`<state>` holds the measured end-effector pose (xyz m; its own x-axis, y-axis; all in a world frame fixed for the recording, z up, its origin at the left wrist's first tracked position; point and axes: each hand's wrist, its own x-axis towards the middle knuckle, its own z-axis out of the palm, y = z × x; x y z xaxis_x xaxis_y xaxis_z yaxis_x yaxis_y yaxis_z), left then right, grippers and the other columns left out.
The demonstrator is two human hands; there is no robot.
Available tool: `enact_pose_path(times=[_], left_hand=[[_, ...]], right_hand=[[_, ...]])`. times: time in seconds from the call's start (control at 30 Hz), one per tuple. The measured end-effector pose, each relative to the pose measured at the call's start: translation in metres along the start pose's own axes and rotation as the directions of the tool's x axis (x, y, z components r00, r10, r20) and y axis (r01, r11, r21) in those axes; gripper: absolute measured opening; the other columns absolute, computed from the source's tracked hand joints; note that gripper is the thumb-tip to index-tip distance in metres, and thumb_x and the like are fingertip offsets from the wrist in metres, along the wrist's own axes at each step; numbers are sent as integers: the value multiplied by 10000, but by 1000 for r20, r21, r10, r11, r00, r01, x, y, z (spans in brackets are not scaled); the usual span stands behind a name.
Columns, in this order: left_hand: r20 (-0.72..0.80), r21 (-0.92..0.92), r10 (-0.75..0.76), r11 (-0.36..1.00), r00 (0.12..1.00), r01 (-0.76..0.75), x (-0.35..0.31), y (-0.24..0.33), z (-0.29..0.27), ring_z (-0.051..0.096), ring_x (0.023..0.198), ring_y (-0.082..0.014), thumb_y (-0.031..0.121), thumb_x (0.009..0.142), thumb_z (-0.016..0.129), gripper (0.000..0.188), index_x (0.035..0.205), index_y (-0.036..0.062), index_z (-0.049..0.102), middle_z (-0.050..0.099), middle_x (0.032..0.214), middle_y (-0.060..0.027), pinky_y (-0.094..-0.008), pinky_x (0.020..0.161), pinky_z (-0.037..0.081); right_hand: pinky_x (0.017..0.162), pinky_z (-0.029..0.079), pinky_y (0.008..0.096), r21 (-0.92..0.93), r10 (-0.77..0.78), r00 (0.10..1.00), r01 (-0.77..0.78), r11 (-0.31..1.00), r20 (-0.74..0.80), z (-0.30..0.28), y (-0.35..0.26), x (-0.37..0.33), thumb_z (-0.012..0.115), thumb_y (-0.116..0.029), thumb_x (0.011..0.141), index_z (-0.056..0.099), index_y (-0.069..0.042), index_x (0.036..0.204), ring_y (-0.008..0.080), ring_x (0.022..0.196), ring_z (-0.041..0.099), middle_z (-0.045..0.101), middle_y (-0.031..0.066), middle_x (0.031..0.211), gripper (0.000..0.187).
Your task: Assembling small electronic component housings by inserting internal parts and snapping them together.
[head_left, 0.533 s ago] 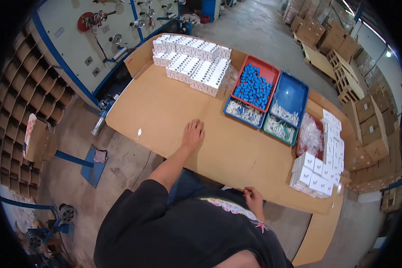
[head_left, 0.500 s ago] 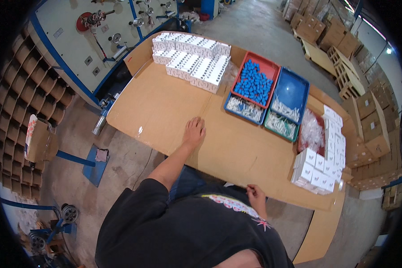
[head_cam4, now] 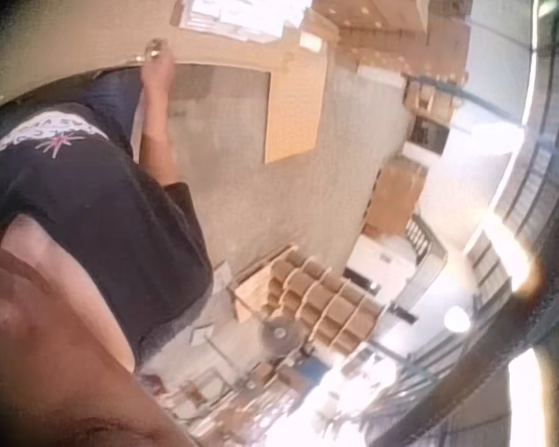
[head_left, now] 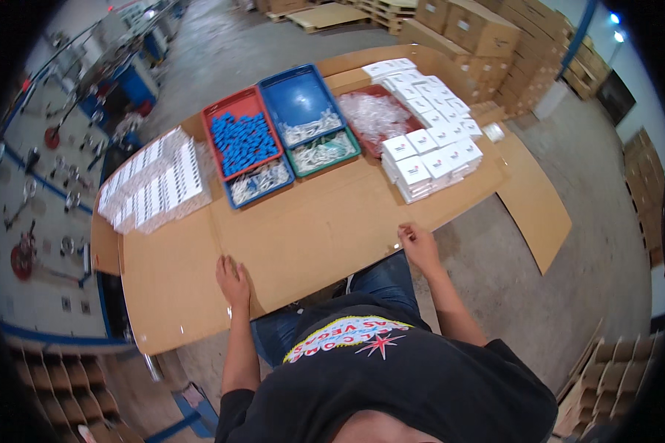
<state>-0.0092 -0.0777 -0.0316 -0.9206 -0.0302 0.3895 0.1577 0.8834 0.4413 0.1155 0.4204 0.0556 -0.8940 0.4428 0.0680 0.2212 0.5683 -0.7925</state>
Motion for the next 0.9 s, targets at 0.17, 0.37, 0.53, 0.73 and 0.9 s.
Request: enact_pose_path(times=[0.17,0.37,0.53,0.73,0.9], left_hand=[[25,8,-6,1000,1000,5,0,2,-4,434,1370,-392,220,990,571,445,1354,-34,547,478,1472,-232,-459,1162,325],[31,5,-41,999,999,40,2,12,-7,446,1344,-407,197,978,576,430,1330,-47,548,485,1452,-236,-476,1141,339],[36,18,-55,998,998,54,5,15,-6,441,1358,-397,187,975,571,427,1333,-45,544,479,1464,-232,-474,1146,335],[41,41,-89,995,995,88,6,18,-11,440,1361,-392,180,960,582,432,1336,-30,546,480,1467,-226,-471,1146,336],[44,36,-72,997,996,70,9,24,-7,438,1364,-391,173,952,582,430,1336,-18,549,480,1467,-226,-470,1147,337]], right_hand=[[703,543,379,22,99,932,-97,995,-348,-45,15,68,682,-262,925,714,-78,1050,268,775,708,732,118,887,224],[765,534,406,112,314,673,-326,939,-669,-98,99,169,733,-362,890,686,-52,1072,295,836,700,726,125,906,363],[838,526,420,159,423,506,-485,860,-752,-141,149,236,773,-468,839,640,16,1151,308,932,701,729,158,984,591],[731,540,417,314,663,580,-592,742,-473,-151,178,275,845,-534,738,714,29,833,295,738,699,714,139,760,585],[538,481,345,465,662,553,-472,749,-505,-160,200,276,866,-465,750,688,10,710,174,541,588,652,85,664,509]])
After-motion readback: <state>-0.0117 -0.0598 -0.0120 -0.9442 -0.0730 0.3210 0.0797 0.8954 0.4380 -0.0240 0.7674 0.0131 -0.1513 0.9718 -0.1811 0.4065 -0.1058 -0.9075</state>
